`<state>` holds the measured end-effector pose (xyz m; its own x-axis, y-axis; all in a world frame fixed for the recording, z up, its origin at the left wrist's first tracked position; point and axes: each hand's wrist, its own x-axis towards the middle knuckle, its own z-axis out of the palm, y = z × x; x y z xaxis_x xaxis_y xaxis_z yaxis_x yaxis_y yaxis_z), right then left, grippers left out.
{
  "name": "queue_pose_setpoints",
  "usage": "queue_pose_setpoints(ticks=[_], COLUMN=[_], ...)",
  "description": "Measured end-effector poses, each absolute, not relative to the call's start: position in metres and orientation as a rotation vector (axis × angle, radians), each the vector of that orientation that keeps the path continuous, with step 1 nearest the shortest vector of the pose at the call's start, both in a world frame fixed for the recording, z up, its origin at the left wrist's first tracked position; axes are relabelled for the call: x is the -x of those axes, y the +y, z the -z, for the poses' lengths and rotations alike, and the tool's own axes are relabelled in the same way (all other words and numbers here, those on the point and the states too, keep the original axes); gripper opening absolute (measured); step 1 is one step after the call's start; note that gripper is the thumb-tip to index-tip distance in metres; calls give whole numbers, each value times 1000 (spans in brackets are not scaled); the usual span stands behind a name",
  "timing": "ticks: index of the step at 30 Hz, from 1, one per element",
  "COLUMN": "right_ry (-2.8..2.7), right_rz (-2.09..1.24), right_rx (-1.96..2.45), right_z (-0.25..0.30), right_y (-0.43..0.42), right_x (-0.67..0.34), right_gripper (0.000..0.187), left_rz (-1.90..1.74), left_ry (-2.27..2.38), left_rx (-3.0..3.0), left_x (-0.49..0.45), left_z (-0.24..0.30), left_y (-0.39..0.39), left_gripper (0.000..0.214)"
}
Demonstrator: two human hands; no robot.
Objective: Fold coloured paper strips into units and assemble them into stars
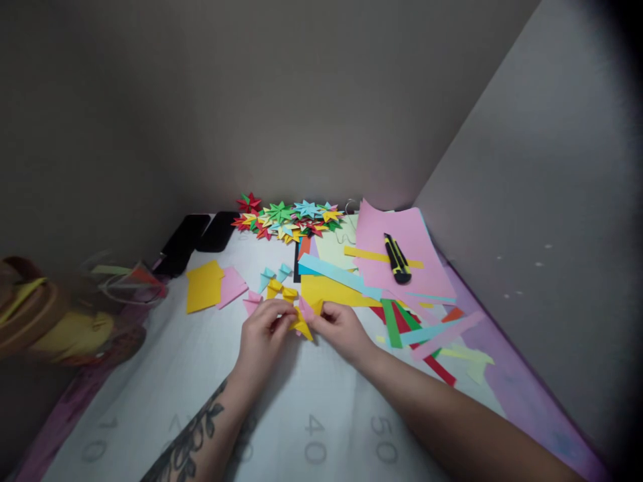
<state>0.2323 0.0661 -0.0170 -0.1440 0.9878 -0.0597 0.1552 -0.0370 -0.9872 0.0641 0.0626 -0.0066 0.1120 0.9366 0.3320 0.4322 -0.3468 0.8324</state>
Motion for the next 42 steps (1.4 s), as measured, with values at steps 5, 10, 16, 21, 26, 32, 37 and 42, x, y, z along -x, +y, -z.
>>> queue_pose_setpoints(ticks=[5,10,16,21,26,32,37,42], right_ry=[-1386,-1429,-1452,-1475,-1436,-1436,-1384,-1386], right_rz=[-1286,-1267,-1275,-1261,-1250,-1224,-1242,-1243], right_rx=[1296,1325,1344,1328,1313,1347,1296,1297], right_z=[16,14,17,19,20,22,16,13], right_y=[66,66,67,67,65,66,67,67], right_x=[-232,-230,-231,-231,-229,-230,-232,-232], right_gripper=[35,36,30,28,22,25,35,41], left_rz=[-1250,-1298,-1303,-1316,-1302,-1090,-1027,-1050], left_ry=[1318,1337,1419,1387,1375,1348,1360,1365], left_rx=[-1844,-1834,-1737,-1716,-1497,-1252,-1218,-1152], left_x=[-64,-66,-68,-68,-73,-75,-74,-75], left_z=[4,-2,-3,-1,-1,-1,-1,-2], left_y=[65,63,61,60,60,63,63,63], left_gripper=[9,11,9,8,14,18,20,20])
